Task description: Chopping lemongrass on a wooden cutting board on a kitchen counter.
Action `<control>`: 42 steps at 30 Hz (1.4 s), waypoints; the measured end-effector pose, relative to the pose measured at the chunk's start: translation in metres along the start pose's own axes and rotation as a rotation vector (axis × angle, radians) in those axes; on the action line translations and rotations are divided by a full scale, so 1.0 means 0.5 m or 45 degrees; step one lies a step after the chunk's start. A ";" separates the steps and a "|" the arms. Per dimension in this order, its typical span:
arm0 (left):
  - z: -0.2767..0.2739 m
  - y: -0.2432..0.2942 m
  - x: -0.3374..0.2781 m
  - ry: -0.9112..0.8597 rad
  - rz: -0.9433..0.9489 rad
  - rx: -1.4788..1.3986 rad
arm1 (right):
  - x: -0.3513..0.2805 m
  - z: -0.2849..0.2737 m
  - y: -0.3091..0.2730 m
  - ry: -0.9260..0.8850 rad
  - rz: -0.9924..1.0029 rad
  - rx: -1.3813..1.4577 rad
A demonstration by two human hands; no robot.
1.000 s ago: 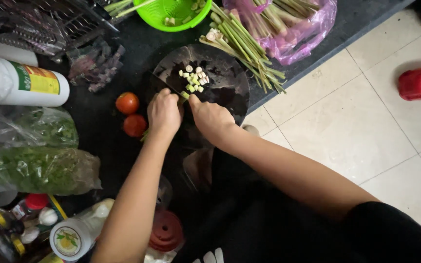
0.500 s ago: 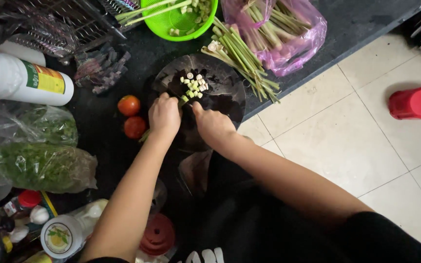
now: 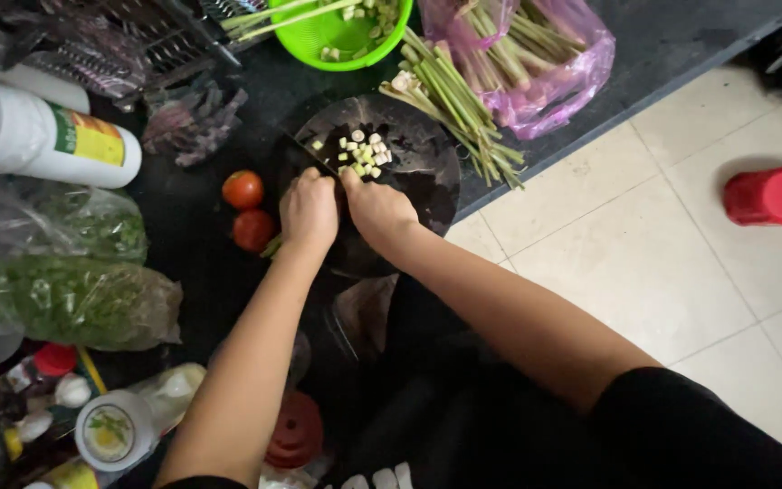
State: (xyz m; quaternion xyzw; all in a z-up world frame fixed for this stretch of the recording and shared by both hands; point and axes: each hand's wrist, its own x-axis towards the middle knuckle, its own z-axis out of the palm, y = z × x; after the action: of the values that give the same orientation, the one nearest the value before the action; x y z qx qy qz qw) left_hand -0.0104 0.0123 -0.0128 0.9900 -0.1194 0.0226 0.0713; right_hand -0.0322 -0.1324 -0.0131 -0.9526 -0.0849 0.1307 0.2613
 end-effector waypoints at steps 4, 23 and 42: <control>0.008 0.023 -0.014 -0.022 -0.004 0.114 | -0.056 0.004 0.034 -0.025 0.023 -0.031; 0.085 -0.092 0.023 -0.235 -0.054 0.025 | -0.153 -0.173 0.162 0.294 0.123 0.637; 0.099 0.211 0.420 -0.715 -0.643 -1.910 | -0.193 -0.384 0.241 0.535 0.512 0.953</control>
State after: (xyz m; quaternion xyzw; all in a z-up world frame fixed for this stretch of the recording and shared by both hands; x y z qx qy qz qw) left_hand 0.1694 -0.1451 -0.0344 0.6458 0.1091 -0.3268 0.6813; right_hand -0.0567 -0.3482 0.1032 -0.7963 0.2088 0.0048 0.5678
